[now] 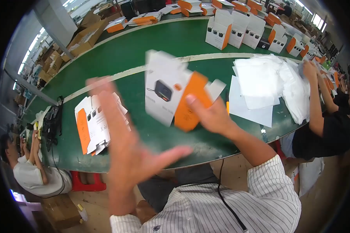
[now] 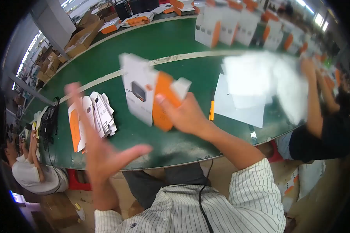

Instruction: Assembling, marking, and stacking cardboard product boxes at a manufacturing workbench.

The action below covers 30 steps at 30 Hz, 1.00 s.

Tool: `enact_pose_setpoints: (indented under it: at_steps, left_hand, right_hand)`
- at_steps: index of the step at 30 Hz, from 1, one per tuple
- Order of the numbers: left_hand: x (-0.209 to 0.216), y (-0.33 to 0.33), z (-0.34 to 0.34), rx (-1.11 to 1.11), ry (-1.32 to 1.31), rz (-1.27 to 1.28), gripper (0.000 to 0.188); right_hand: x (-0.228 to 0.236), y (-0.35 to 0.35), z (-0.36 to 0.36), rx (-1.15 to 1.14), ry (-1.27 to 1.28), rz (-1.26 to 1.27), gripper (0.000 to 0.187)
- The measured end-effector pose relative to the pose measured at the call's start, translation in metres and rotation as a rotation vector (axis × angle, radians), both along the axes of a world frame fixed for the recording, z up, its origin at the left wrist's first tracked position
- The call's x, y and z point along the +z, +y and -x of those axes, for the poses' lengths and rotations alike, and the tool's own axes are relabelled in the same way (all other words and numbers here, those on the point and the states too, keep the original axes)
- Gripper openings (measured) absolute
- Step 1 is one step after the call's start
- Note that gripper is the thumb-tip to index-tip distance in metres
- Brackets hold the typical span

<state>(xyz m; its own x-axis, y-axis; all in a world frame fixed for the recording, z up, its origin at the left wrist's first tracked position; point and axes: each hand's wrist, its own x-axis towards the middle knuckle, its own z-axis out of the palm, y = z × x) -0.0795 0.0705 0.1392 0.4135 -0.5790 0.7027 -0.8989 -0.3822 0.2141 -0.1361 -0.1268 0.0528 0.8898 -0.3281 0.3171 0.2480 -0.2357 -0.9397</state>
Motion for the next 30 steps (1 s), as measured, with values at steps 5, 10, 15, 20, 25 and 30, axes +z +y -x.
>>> enact_pose_setpoints:
  at_steps: [5, 10, 15, 20, 25, 30]
  left_hand:
    - [-0.064, -0.053, -0.010, -0.004, 0.344, -0.253, 0.152]
    - [-0.079, -0.054, -0.024, -0.385, 0.596, 0.066, 0.136]
    - [-0.061, -0.027, -0.029, -0.577, 0.845, 0.100, 0.098]
    - [-0.078, -0.023, -0.050, -0.343, 0.721, 0.372, 0.075]
    - [-0.079, -0.055, -0.016, -0.381, 0.972, 0.755, 0.047]
    - [-0.098, -0.071, -0.004, -0.272, 0.602, 0.732, 0.043]
  right_hand:
    - [-0.001, 0.013, 0.027, 0.180, -0.014, -0.429, 0.041]
    - [0.002, -0.011, 0.033, 0.422, 0.075, -0.297, 0.087]
    - [0.009, -0.038, 0.015, 0.405, -0.079, -0.241, 0.117]
    - [0.011, -0.009, 0.004, 0.262, -0.029, -0.346, 0.074]
    - [0.015, 0.010, 0.010, 0.235, -0.143, -0.232, 0.071]
    - [0.002, 0.006, 0.004, 0.004, -0.218, -0.224, 0.048]
